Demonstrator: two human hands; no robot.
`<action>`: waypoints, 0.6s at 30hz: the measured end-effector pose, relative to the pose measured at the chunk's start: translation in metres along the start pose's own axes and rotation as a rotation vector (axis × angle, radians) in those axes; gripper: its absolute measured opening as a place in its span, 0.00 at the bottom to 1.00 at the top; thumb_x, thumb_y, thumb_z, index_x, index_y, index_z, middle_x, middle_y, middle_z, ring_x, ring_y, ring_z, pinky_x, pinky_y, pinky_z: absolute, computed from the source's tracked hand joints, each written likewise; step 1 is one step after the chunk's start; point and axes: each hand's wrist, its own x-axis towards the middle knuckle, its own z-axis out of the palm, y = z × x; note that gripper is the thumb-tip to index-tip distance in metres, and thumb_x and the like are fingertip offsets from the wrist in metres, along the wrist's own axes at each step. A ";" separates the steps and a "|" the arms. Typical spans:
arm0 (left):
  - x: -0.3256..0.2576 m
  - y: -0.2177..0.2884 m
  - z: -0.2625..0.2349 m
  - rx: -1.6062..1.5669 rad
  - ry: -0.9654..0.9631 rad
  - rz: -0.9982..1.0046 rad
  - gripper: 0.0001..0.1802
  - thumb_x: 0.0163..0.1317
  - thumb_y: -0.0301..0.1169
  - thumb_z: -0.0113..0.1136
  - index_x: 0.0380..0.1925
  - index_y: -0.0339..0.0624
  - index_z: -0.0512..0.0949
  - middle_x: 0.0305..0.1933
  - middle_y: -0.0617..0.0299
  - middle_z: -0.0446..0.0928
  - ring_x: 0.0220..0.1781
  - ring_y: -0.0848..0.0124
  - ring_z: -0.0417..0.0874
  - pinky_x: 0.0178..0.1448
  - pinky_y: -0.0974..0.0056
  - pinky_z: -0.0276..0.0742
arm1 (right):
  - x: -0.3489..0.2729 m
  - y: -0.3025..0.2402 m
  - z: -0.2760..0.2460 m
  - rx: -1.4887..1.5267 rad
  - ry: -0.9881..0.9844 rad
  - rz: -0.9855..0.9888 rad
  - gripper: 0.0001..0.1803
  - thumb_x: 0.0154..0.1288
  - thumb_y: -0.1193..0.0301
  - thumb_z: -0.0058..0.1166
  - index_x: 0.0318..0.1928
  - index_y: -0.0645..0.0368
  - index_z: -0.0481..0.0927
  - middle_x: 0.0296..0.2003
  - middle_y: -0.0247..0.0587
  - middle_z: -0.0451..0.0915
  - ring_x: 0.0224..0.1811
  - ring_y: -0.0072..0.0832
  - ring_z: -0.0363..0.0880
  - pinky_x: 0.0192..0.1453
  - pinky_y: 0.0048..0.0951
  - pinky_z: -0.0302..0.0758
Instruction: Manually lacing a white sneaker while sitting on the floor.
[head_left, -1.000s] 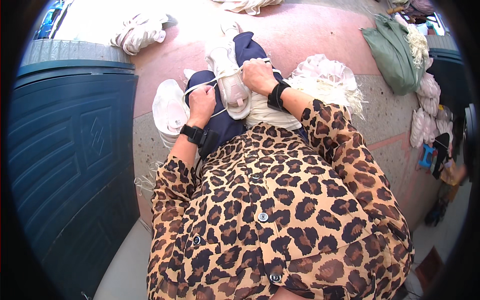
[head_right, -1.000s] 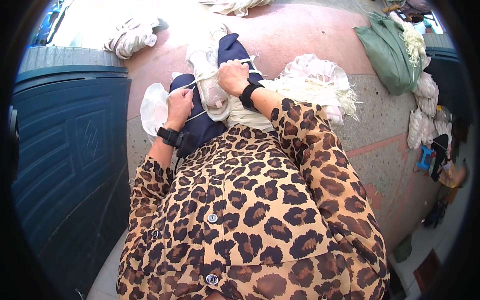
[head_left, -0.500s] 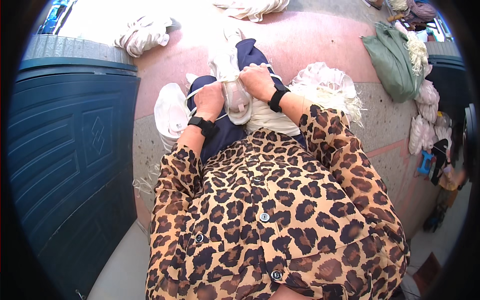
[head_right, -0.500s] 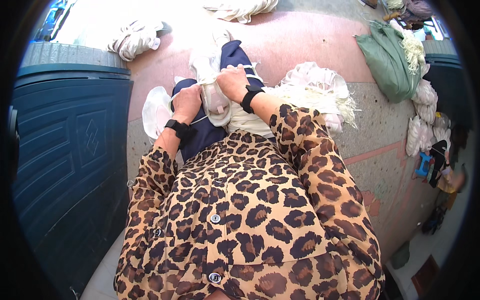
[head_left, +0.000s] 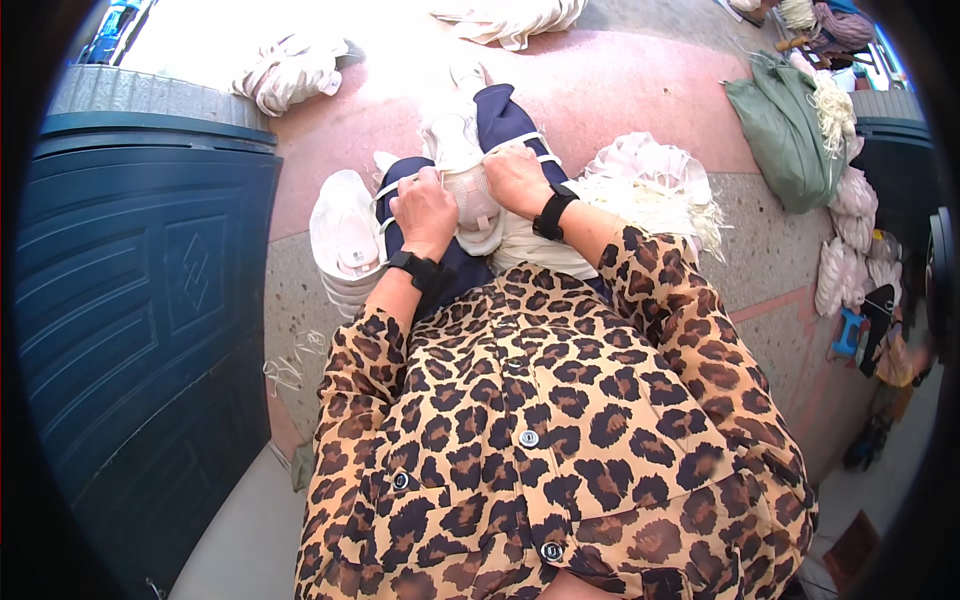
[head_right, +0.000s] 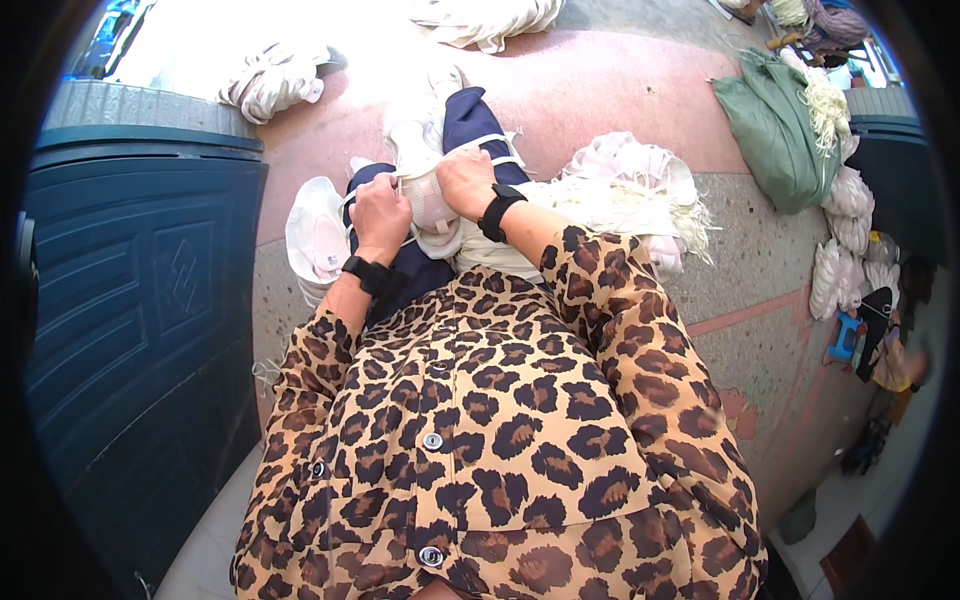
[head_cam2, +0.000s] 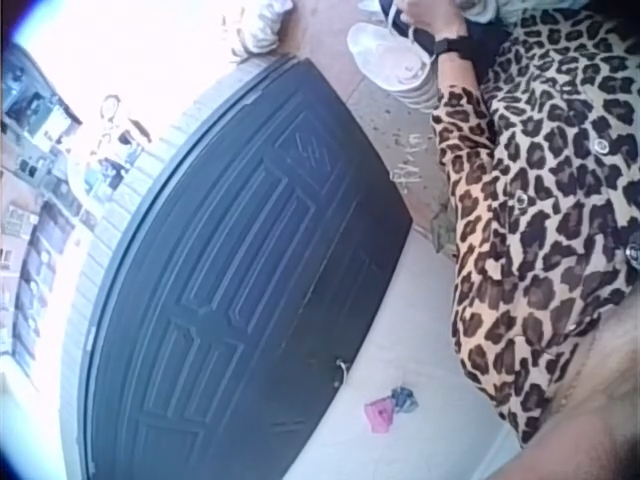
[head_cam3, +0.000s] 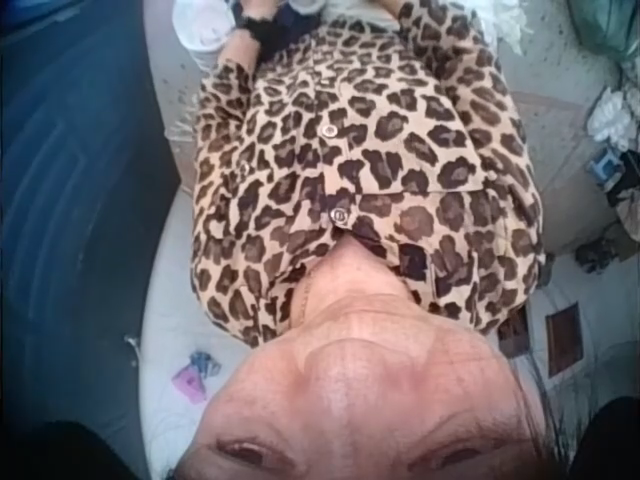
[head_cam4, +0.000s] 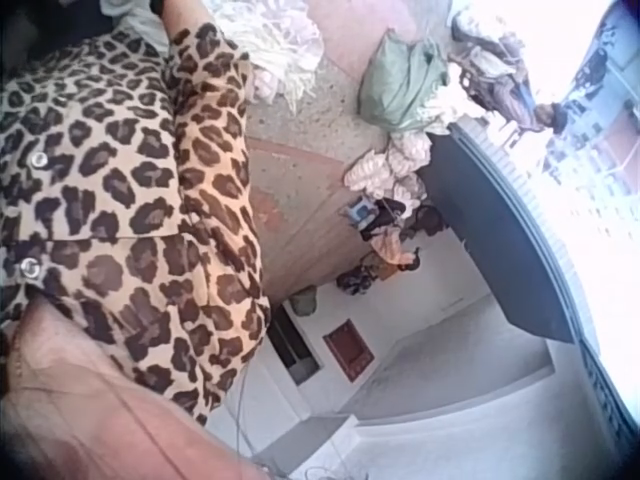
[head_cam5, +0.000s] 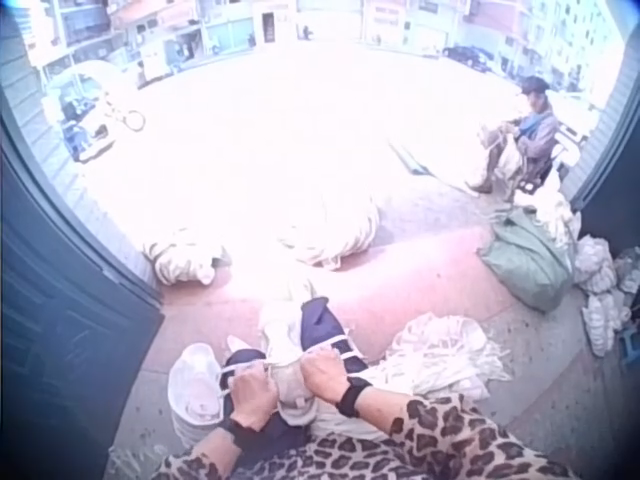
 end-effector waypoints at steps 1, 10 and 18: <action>0.001 0.002 -0.001 -0.001 0.001 0.006 0.09 0.47 0.28 0.52 0.29 0.41 0.76 0.31 0.57 0.77 0.41 0.58 0.74 0.39 0.53 0.69 | 0.003 0.004 0.004 0.084 -0.052 0.021 0.08 0.48 0.73 0.47 0.26 0.62 0.78 0.25 0.49 0.76 0.32 0.44 0.76 0.37 0.42 0.69; 0.012 0.000 0.000 0.294 0.038 0.389 0.06 0.47 0.29 0.52 0.24 0.45 0.79 0.34 0.61 0.75 0.46 0.63 0.68 0.43 0.54 0.64 | -0.001 0.001 0.003 0.272 0.164 -0.098 0.04 0.46 0.78 0.48 0.25 0.61 0.76 0.25 0.49 0.76 0.33 0.43 0.75 0.40 0.37 0.71; 0.044 0.015 -0.070 -1.336 -0.176 -0.127 0.09 0.59 0.33 0.55 0.33 0.39 0.78 0.25 0.68 0.75 0.27 0.79 0.74 0.32 0.76 0.69 | 0.004 -0.009 -0.009 -0.220 0.031 -0.276 0.05 0.45 0.72 0.49 0.21 0.56 0.79 0.26 0.39 0.76 0.36 0.32 0.73 0.39 0.30 0.69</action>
